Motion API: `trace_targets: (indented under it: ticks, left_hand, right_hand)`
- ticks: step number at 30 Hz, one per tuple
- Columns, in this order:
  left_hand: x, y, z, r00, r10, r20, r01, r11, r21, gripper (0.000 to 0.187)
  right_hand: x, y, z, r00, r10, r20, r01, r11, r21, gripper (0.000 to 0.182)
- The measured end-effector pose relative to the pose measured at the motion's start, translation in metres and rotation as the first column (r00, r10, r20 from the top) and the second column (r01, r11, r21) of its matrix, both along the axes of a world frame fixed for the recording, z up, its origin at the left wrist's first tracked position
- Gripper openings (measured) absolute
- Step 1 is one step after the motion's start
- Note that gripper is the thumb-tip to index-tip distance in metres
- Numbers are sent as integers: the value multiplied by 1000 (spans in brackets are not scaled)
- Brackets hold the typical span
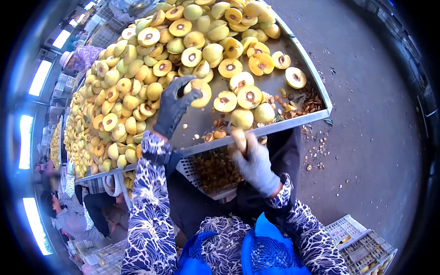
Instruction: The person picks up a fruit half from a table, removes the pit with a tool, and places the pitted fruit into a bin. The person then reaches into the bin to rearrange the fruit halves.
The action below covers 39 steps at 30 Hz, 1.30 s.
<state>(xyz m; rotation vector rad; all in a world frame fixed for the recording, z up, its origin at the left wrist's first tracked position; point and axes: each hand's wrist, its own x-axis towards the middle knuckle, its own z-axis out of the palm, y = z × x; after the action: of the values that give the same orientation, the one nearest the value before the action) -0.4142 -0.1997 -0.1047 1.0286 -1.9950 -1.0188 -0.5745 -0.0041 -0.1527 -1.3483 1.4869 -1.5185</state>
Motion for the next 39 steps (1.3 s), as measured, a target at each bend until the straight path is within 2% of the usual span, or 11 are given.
trace_targets:
  ticks: [4,6,8,9,11,14,21,31,37,38,39]
  left_hand:
    - [22,86,-13,944,167,-283,-121,977,174,33]
    - [15,126,-27,615,363,-700,-106,918,382,32]
    - [25,139,-36,557,454,-695,-219,888,405,37]
    - [33,153,-37,740,459,-491,-432,885,176,37]
    - [45,170,-30,767,518,-379,-530,844,81,37]
    - [58,188,-17,741,563,-366,-579,812,75,44]
    - [67,213,10,787,606,-116,-612,743,-269,46]
    - [75,216,4,833,553,-10,-496,739,-457,34]
    - [72,217,14,900,429,-77,-436,881,-184,33]
    - [71,217,12,887,395,-239,-416,909,-42,37]
    - [70,217,9,839,376,-394,-368,925,98,43]
  right_hand:
    - [31,-27,35,990,3,143,-24,990,141,25]
    - [57,-22,18,955,162,247,-188,979,85,23]
    - [73,-13,15,859,264,438,-340,935,104,25]
    - [77,-6,16,938,274,211,-306,942,137,26]
    - [78,9,23,928,258,-269,-221,962,160,27]
    - [90,24,19,787,348,-509,-315,937,154,29]
    - [104,34,27,718,411,-562,-339,911,233,29]
    - [95,40,7,659,463,-593,-417,881,225,23]
    - [92,51,20,808,545,-222,-496,834,240,24]
    - [92,50,17,819,543,-188,-507,837,207,24]
    - [95,50,10,743,600,296,-655,743,139,25]
